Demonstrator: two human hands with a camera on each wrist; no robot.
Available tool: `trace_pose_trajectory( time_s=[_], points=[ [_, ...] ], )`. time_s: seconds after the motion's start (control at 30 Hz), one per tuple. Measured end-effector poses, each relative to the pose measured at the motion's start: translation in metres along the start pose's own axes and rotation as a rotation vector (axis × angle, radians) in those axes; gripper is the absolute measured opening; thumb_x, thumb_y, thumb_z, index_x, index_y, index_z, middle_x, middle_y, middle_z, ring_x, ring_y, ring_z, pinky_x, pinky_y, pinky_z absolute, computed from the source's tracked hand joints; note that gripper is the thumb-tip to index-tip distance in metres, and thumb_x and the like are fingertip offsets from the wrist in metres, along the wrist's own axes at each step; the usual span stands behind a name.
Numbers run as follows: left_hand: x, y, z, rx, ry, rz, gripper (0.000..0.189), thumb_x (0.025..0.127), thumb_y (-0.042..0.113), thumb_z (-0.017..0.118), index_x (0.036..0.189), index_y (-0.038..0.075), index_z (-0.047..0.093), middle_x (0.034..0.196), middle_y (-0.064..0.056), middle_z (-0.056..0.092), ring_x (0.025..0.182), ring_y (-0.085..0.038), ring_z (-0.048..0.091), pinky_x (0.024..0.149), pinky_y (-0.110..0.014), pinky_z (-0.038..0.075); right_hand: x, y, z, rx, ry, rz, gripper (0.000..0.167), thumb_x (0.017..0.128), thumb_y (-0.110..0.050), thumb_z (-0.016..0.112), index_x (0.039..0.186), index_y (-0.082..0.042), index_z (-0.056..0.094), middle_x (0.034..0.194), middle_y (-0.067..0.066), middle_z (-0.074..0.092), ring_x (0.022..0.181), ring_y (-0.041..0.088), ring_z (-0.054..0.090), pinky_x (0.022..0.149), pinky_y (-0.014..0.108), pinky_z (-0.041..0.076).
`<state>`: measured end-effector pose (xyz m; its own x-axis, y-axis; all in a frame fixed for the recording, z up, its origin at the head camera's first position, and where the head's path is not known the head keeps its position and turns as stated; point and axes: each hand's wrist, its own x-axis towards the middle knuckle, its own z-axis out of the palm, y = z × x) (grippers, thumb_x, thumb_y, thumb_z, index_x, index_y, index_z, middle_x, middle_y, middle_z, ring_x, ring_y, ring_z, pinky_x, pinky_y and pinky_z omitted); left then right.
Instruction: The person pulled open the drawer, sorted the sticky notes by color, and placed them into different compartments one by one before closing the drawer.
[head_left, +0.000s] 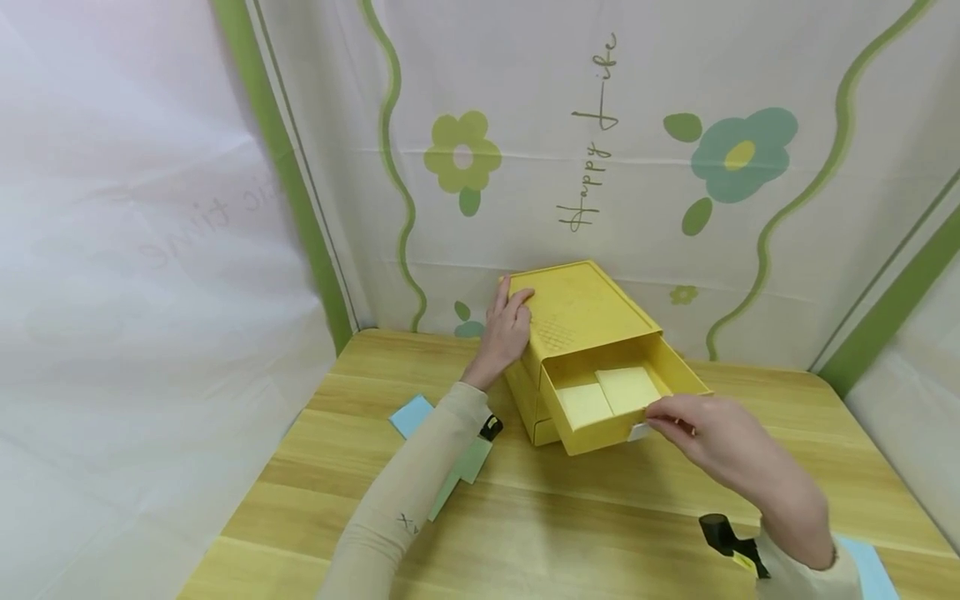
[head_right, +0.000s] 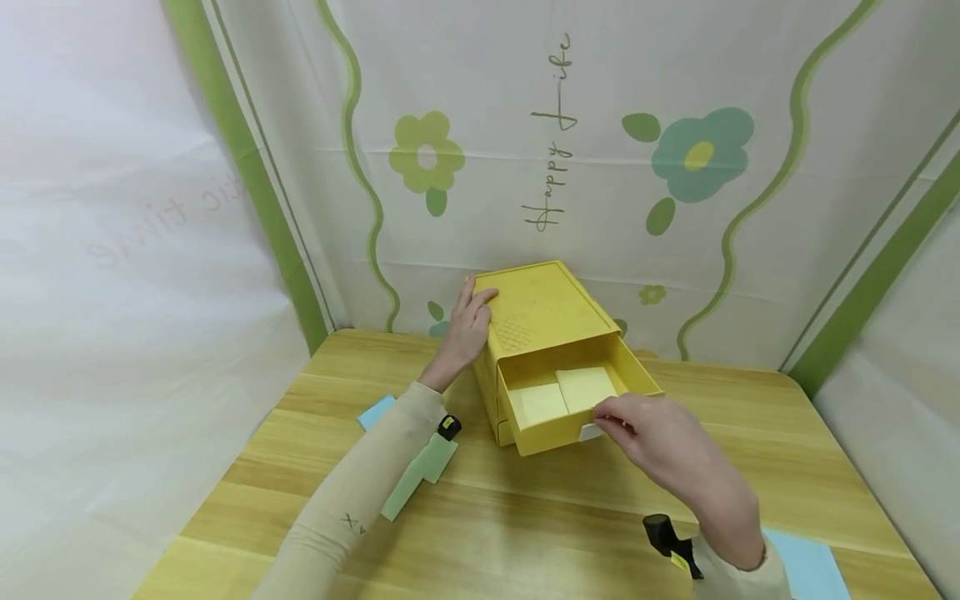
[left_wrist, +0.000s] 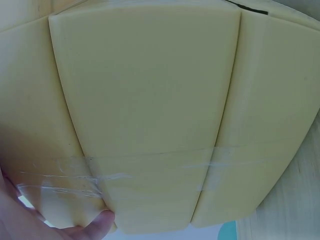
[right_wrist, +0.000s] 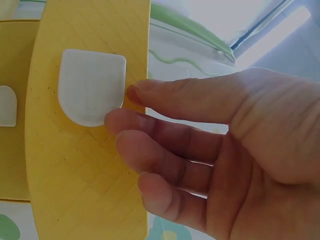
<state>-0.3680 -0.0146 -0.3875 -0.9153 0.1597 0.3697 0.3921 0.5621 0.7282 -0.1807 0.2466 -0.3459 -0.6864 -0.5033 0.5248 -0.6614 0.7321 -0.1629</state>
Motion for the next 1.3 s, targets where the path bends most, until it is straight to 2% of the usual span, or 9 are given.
trace_pose_trajectory(
  time_s=[0.17, 0.53, 0.83, 1.3],
  points=[
    [0.0005, 0.0007, -0.0003, 0.001, 0.000, -0.002, 0.052, 0.100, 0.029, 0.022, 0.143, 0.020, 0.050, 0.167, 0.001, 0.004, 0.150, -0.038, 0.018, 0.117, -0.059, 0.023, 0.0007, -0.0001, 0.0007, -0.008, -0.001, -0.007, 0.022, 0.074, -0.001, 0.080, 0.091, -0.014, 0.076, 0.081, -0.009, 0.073, 0.065, -0.009, 0.047, 0.056, 0.018, 0.045],
    [0.0007, 0.0018, -0.0003, 0.007, -0.004, -0.011, 0.052, 0.101, 0.030, 0.022, 0.144, 0.020, 0.049, 0.167, 0.003, 0.003, 0.151, -0.037, 0.016, 0.117, -0.059, 0.022, 0.0013, 0.0008, 0.0006, 0.023, -0.043, 0.004, 0.019, 0.077, -0.003, 0.078, 0.090, -0.016, 0.075, 0.080, -0.011, 0.072, 0.062, -0.010, 0.042, 0.055, 0.017, 0.042],
    [0.0007, 0.0002, 0.0010, 0.009, 0.000, -0.003, 0.051, 0.101, 0.028, 0.023, 0.144, 0.019, 0.049, 0.167, 0.002, 0.003, 0.150, -0.037, 0.018, 0.118, -0.058, 0.022, 0.0008, -0.0026, 0.0020, 0.042, -0.069, 0.059, 0.018, 0.080, -0.004, 0.077, 0.088, -0.020, 0.073, 0.079, -0.017, 0.068, 0.062, -0.009, 0.043, 0.056, 0.018, 0.042],
    [-0.0010, 0.0006, -0.0007, 0.012, -0.012, -0.001, 0.051, 0.101, 0.029, 0.022, 0.144, 0.018, 0.049, 0.167, 0.000, 0.002, 0.151, -0.034, 0.016, 0.120, -0.054, 0.020, 0.0029, -0.0037, 0.0044, 0.058, -0.060, 0.061, 0.019, 0.081, -0.004, 0.076, 0.088, -0.020, 0.072, 0.079, -0.016, 0.068, 0.062, -0.009, 0.042, 0.056, 0.017, 0.043]
  ],
)
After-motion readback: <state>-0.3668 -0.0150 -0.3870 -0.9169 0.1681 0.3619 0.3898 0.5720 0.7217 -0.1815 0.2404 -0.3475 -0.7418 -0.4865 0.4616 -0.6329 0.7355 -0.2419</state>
